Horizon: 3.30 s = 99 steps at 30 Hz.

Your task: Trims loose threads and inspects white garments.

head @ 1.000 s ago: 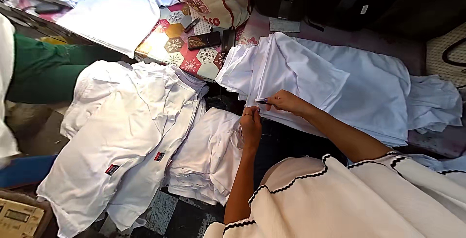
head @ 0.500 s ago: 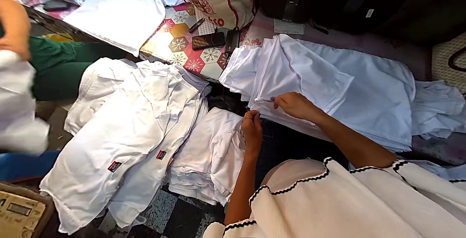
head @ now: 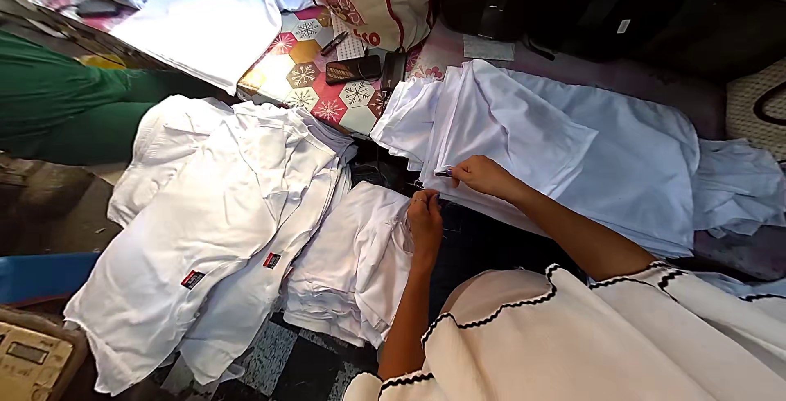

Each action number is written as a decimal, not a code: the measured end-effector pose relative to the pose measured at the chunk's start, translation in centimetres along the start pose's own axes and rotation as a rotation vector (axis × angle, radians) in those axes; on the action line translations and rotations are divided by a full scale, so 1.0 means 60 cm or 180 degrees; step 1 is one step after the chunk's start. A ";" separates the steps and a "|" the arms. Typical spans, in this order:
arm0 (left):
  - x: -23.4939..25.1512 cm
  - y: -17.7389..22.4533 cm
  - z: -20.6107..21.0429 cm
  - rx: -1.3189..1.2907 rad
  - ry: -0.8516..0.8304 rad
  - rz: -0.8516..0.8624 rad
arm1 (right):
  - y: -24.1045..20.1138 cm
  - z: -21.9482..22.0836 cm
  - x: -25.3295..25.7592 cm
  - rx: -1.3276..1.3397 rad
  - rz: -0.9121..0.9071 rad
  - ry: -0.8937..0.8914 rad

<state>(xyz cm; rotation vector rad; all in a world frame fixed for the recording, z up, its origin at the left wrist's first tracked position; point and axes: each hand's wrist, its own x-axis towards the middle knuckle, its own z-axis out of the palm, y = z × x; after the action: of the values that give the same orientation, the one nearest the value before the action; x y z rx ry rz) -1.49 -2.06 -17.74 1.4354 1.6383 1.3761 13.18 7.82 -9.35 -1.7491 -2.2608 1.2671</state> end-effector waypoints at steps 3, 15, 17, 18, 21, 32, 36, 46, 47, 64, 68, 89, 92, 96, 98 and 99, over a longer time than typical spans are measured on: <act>-0.004 -0.004 -0.001 -0.0008 -0.0013 -0.0051 | 0.000 -0.005 -0.012 -0.0041 -0.0095 0.0061; 0.016 0.030 0.003 -0.0598 -0.0553 -0.0861 | -0.023 0.020 0.001 -0.0384 -0.0493 0.1184; 0.030 0.036 0.013 -0.1047 -0.0342 -0.0953 | -0.011 0.013 0.003 0.0447 -0.0316 0.0987; 0.038 0.038 0.020 -0.1327 -0.0239 -0.1013 | -0.006 0.012 0.004 0.0896 -0.0216 0.0892; 0.054 0.037 0.043 -0.1936 0.0069 -0.1063 | -0.005 0.010 -0.001 0.2084 0.0177 0.0558; 0.027 0.006 -0.004 -0.1035 -0.1001 -0.1305 | 0.008 0.011 -0.007 0.3400 0.0591 0.0082; 0.032 0.022 -0.019 0.0467 -0.1075 -0.0897 | 0.012 -0.003 -0.018 0.3407 0.0481 0.0035; 0.058 0.021 0.035 -0.0386 -0.0471 -0.0316 | 0.024 -0.032 -0.036 0.3343 0.0123 0.0155; 0.055 0.019 0.041 -0.0590 -0.0546 -0.0431 | 0.024 -0.030 -0.039 0.3287 0.0115 0.0165; 0.048 0.053 0.008 0.0539 -0.0864 0.0540 | 0.134 -0.167 -0.147 0.1304 -0.0029 0.2326; 0.049 0.003 0.034 0.0804 -0.0865 0.0972 | 0.225 -0.246 -0.222 0.1145 0.0626 0.3925; 0.128 0.019 -0.058 0.0403 -0.1042 0.0991 | 0.068 0.061 -0.052 0.0236 -0.0908 0.1440; 0.114 0.022 -0.056 0.0141 -0.0959 0.1015 | 0.094 0.048 -0.045 0.0420 -0.1061 0.1544; 0.103 0.024 -0.031 0.0236 -0.0632 0.1201 | 0.091 0.007 -0.050 0.0989 -0.0906 0.0929; 0.101 0.029 -0.022 0.0323 -0.0473 0.1244 | 0.086 0.002 -0.059 0.1373 -0.0792 0.0756; 0.098 0.032 -0.022 0.0289 -0.0451 0.1188 | 0.086 0.002 -0.065 0.1633 -0.0741 0.0651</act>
<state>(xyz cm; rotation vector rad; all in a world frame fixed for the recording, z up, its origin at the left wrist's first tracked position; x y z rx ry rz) -3.57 2.87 -14.33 1.9202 1.4064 1.3686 18.70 4.82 -10.79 -1.3234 -1.7586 1.3830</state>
